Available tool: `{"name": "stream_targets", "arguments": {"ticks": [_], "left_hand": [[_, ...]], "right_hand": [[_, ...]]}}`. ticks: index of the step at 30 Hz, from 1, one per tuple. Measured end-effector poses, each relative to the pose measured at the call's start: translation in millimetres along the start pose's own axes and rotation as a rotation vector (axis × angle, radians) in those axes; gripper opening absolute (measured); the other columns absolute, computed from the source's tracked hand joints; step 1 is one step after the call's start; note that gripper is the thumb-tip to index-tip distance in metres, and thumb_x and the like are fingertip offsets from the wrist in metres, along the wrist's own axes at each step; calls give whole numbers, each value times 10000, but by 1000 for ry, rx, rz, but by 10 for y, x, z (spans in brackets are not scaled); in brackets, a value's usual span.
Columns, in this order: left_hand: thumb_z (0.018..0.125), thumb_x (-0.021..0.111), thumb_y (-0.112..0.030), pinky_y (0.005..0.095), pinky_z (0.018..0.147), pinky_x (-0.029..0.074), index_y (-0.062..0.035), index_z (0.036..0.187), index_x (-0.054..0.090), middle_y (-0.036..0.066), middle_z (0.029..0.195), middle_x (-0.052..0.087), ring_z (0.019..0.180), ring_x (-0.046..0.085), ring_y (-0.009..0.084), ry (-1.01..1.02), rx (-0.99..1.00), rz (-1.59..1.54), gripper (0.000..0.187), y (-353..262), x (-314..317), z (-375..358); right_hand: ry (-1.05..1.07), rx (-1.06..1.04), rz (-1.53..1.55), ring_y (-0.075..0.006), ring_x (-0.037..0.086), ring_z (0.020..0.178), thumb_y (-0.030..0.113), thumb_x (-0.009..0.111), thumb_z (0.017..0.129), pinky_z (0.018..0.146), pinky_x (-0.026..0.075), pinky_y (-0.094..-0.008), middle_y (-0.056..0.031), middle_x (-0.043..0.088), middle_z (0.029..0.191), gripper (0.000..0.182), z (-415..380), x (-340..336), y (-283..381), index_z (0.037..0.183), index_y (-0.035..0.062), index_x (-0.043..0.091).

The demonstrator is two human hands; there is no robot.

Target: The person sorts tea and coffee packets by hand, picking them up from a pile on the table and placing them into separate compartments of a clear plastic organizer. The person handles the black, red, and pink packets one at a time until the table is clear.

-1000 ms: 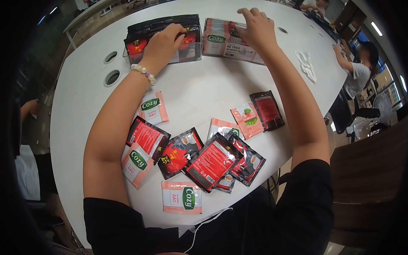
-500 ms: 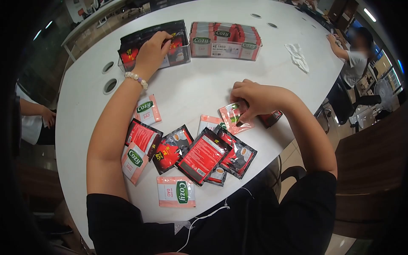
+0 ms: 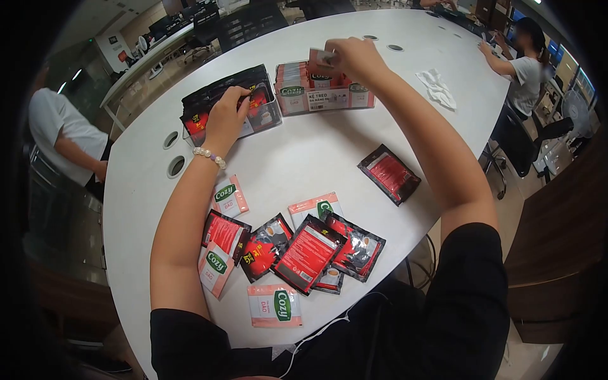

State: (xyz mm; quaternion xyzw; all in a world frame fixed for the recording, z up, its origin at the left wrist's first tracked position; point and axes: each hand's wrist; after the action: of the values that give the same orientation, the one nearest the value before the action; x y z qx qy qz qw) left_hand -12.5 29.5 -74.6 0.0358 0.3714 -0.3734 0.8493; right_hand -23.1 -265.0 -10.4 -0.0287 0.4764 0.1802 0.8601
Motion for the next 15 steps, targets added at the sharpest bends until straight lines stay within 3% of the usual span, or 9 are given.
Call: {"name": "stream_targets", "arguments": {"ticks": [2,5,8,11,14,15], "left_hand": [[860,579,-146,421,704,493,-80,971,578,87,943,615,775,614,330,8,-11,-15,129,-2,5,2],[866,588,-117,389,687,492,-54,1006,583,126,895,643,799,633,307,11,-13,2,153,-28,-18,8],[867,585,-119,395,684,490,-55,1003,584,131,894,642,801,630,313,-11,16,-6,150,-14,-13,13],[870,583,-127,402,685,487,-57,999,584,128,907,639,805,627,319,15,-21,-17,147,-43,-37,7],[873,581,-135,407,689,485,-62,997,584,120,921,635,806,624,323,-6,12,-10,143,9,2,6],[874,581,-136,408,691,485,-63,997,584,118,925,633,807,624,323,-8,14,-11,143,17,10,8]], "right_hand": [[97,15,-154,-263,604,899,166,623,825,780,443,-415,-107,661,893,115,99,153,-63,918,113,664],[160,-92,-370,-223,549,1011,197,676,775,808,410,-400,-47,630,988,116,137,463,-112,871,132,676],[77,-111,-479,-217,557,995,214,693,757,811,414,-408,-38,611,986,148,137,475,-40,873,125,671],[-326,-145,-375,-215,561,982,221,698,751,797,421,-405,-36,603,953,164,86,457,30,876,122,661],[-182,-175,-103,-236,575,920,194,694,782,785,446,-366,-53,592,952,178,-126,102,410,914,102,619],[-16,-233,50,-232,587,851,186,703,790,735,471,-341,-63,603,900,172,-232,53,489,903,95,611]]}}
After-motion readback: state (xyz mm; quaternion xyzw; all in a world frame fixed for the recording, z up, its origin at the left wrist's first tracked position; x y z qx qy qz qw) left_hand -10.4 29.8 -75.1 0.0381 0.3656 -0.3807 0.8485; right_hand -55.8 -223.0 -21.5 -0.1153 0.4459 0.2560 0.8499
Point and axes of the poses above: each hand's wrist, its own z-axis towards the middle knuckle, its own x-axis out of the palm, y = z × x
